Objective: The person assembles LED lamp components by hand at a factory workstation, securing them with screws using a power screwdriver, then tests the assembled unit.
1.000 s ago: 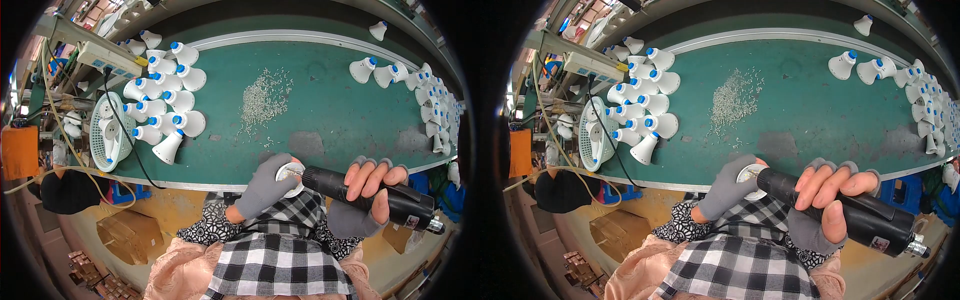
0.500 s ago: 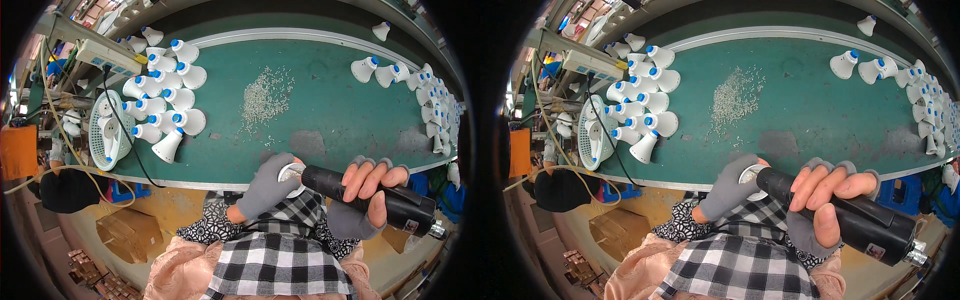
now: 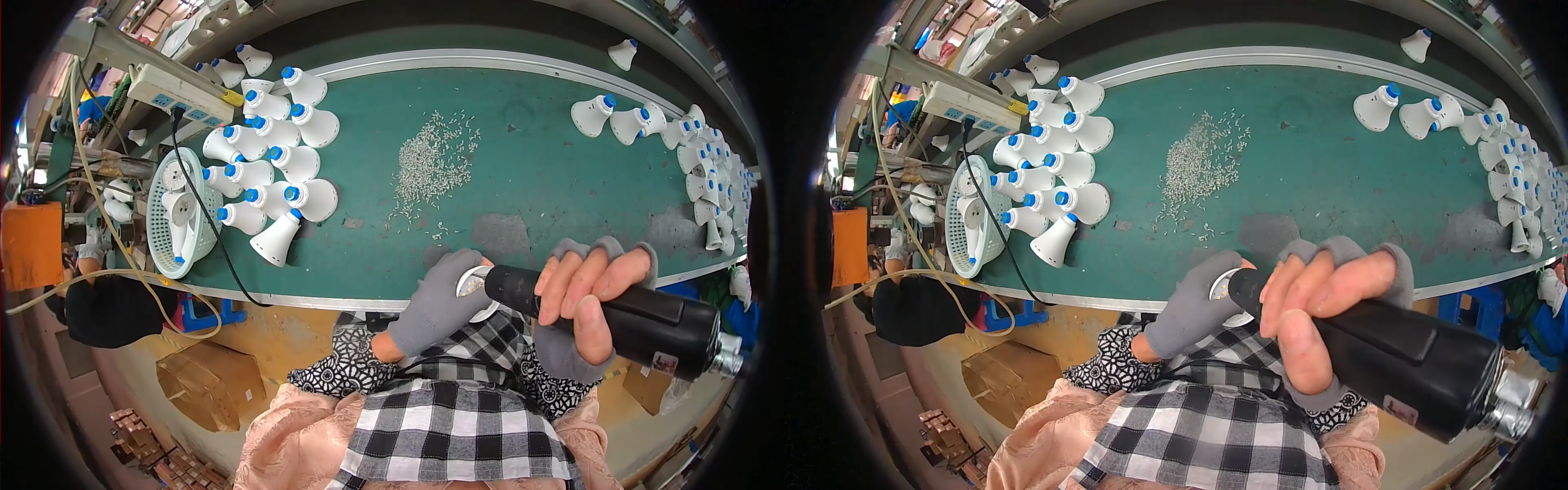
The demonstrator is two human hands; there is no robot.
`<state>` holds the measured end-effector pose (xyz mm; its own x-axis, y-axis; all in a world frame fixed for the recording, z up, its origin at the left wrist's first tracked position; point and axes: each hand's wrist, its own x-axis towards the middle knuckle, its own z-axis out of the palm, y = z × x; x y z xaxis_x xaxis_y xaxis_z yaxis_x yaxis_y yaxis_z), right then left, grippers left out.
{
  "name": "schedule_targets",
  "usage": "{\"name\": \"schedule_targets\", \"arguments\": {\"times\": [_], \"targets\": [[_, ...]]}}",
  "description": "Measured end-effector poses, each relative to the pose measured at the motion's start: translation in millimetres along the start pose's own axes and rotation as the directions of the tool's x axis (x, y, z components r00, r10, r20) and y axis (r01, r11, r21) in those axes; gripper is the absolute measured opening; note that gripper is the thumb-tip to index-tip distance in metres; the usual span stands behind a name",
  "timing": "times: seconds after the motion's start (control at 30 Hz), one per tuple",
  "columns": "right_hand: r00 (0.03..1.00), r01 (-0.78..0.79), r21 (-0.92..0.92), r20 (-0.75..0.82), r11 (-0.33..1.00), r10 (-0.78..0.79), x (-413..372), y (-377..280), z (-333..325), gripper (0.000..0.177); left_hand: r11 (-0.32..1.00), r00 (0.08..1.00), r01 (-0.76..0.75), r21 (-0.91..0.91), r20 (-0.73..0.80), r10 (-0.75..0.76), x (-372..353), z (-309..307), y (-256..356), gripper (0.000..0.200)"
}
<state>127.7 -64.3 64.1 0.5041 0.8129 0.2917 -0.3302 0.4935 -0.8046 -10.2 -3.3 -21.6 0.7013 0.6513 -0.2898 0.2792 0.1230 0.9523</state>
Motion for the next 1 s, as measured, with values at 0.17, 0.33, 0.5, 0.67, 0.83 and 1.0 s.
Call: {"name": "schedule_targets", "arguments": {"times": [0.17, 0.33, 0.5, 0.67, 0.83, 1.0], "targets": [[1.000, -0.024, 0.041, 0.015, 0.999, 0.023, 10, 1, 1, 0.037, 0.998, 0.999, 0.038, -0.040, -0.032, -0.039, -2, -2, -2, 0.039], [0.986, -0.072, -0.021, 0.146, 0.997, 0.075, 15, -2, 0, 0.030, 0.997, 0.998, 0.064, -0.050, -0.004, -0.064, -1, -3, 0, 0.041], [0.977, -0.053, -0.143, 0.196, 0.988, 0.080, 19, 3, 6, 0.028, 0.999, 0.997, 0.040, -0.035, -0.067, -0.043, -2, -3, 2, 0.041], [0.993, 0.055, -0.028, 0.109, 0.998, -0.052, 27, 14, 3, 0.023, 0.991, 0.993, 0.102, -0.091, -0.044, -0.106, -2, -8, 6, 0.041], [0.946, 0.214, 0.177, -0.284, 0.961, -0.158, 34, -5, -18, 0.015, 0.888, 0.964, 0.265, -0.377, 0.136, -0.230, -2, -22, 2, 0.046], [0.909, 0.141, 0.196, -0.414, 0.970, -0.048, 29, -1, -59, 0.014, 0.895, 0.985, 0.168, -0.414, 0.093, -0.142, -4, -23, 11, 0.040]]}}
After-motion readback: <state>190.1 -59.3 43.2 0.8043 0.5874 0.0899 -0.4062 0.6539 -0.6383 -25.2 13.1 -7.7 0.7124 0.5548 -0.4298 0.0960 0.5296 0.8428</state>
